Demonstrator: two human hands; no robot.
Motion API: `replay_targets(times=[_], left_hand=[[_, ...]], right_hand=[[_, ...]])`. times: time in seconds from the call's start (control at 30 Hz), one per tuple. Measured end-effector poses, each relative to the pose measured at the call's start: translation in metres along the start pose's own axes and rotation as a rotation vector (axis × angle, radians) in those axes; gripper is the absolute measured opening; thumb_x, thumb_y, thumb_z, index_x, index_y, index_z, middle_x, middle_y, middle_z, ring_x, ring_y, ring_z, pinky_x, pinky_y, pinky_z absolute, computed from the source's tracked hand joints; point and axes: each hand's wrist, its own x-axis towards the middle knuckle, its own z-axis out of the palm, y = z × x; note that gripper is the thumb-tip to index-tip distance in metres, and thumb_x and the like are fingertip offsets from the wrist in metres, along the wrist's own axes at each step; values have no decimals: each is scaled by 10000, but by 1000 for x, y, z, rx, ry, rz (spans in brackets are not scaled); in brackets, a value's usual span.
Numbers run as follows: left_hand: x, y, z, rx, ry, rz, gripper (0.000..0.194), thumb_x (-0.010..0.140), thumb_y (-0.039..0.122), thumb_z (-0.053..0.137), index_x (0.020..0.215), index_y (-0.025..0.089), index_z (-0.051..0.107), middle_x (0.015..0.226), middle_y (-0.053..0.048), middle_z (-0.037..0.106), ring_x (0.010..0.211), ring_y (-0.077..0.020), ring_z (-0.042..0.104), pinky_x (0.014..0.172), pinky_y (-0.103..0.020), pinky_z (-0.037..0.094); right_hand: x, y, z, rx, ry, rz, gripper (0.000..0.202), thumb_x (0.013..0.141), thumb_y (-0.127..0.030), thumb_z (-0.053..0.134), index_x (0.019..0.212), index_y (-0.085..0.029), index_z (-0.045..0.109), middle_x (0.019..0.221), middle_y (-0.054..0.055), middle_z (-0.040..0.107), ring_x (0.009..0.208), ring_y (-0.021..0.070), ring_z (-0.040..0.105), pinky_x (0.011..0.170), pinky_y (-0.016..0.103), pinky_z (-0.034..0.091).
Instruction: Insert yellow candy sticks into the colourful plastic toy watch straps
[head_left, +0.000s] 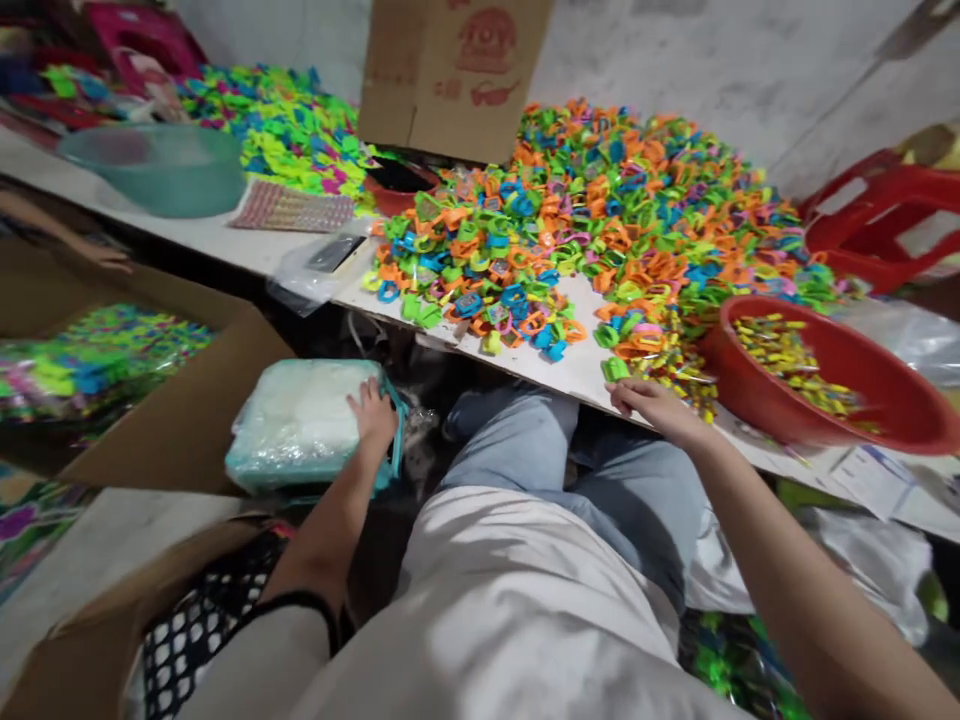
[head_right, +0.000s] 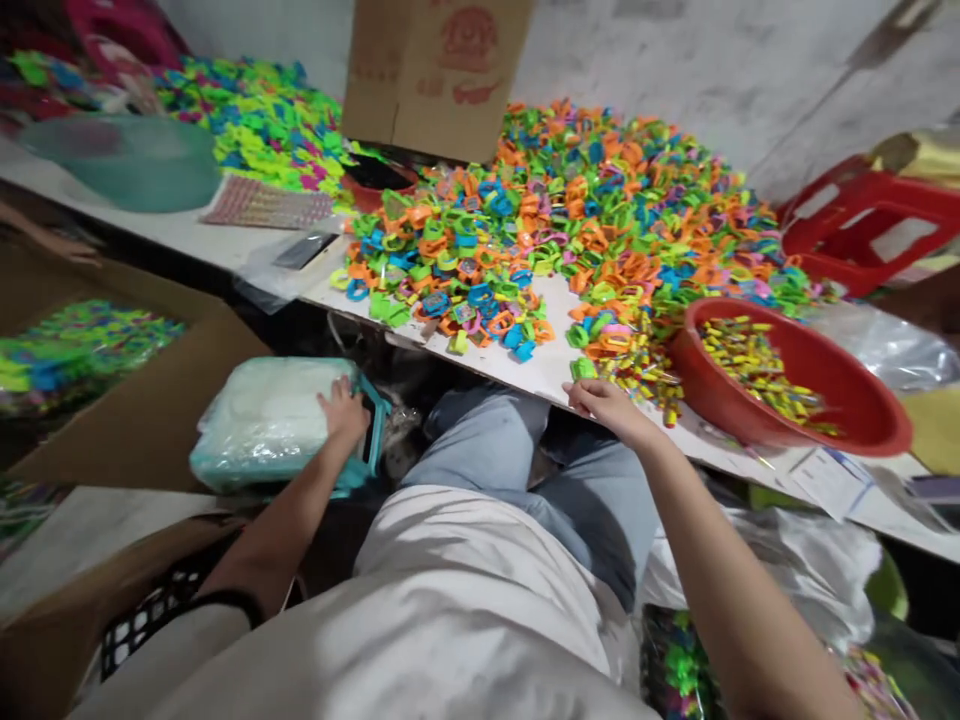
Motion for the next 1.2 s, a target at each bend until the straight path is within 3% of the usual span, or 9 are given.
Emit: replay_targets(times=[0.2, 0.4, 0.63, 0.83, 1.2], left_hand=[[-1, -1, 2, -19, -7, 1, 472, 845, 168, 408, 1277, 74, 573, 1592, -179, 128, 1451, -340, 128, 1125, -610, 47], [-1, 0, -1, -27, 6, 8, 457, 844, 154, 398, 1245, 63, 598, 1582, -195, 167, 1447, -358, 129, 1116, -627, 53], [1, 1, -5, -8, 57, 29, 412, 839, 190, 422, 1163, 76, 649, 1562, -212, 220, 1427, -368, 181, 1099, -632, 133], [3, 0, -8, 33, 79, 58, 410, 856, 253, 399, 1101, 84, 682, 1528, -232, 277, 1404, -383, 231, 1079, -641, 189], [13, -4, 8, 37, 97, 59, 457, 880, 342, 320, 1092, 141, 672, 1535, -224, 249, 1422, -372, 211, 1076, -649, 168]], right_hand=[[6, -26, 13, -81, -72, -19, 517, 698, -692, 643, 555, -208, 532, 546, -8, 470, 545, 138, 409, 549, 284, 327], [-1, -25, 11, -52, -81, -10, 528, 695, -703, 631, 580, -199, 528, 559, -16, 476, 549, 128, 420, 560, 277, 343], [-16, -5, -21, -9, 27, 19, 535, 697, -709, 615, 601, -189, 533, 546, -27, 465, 553, 119, 426, 572, 266, 350], [-35, 24, -46, 49, 204, 39, 560, 703, -737, 577, 627, -184, 530, 572, -23, 475, 557, 115, 429, 549, 252, 342], [-22, 68, -52, 153, 448, 85, 600, 666, -788, 548, 583, -199, 470, 496, -52, 403, 483, 95, 348, 483, 236, 272]])
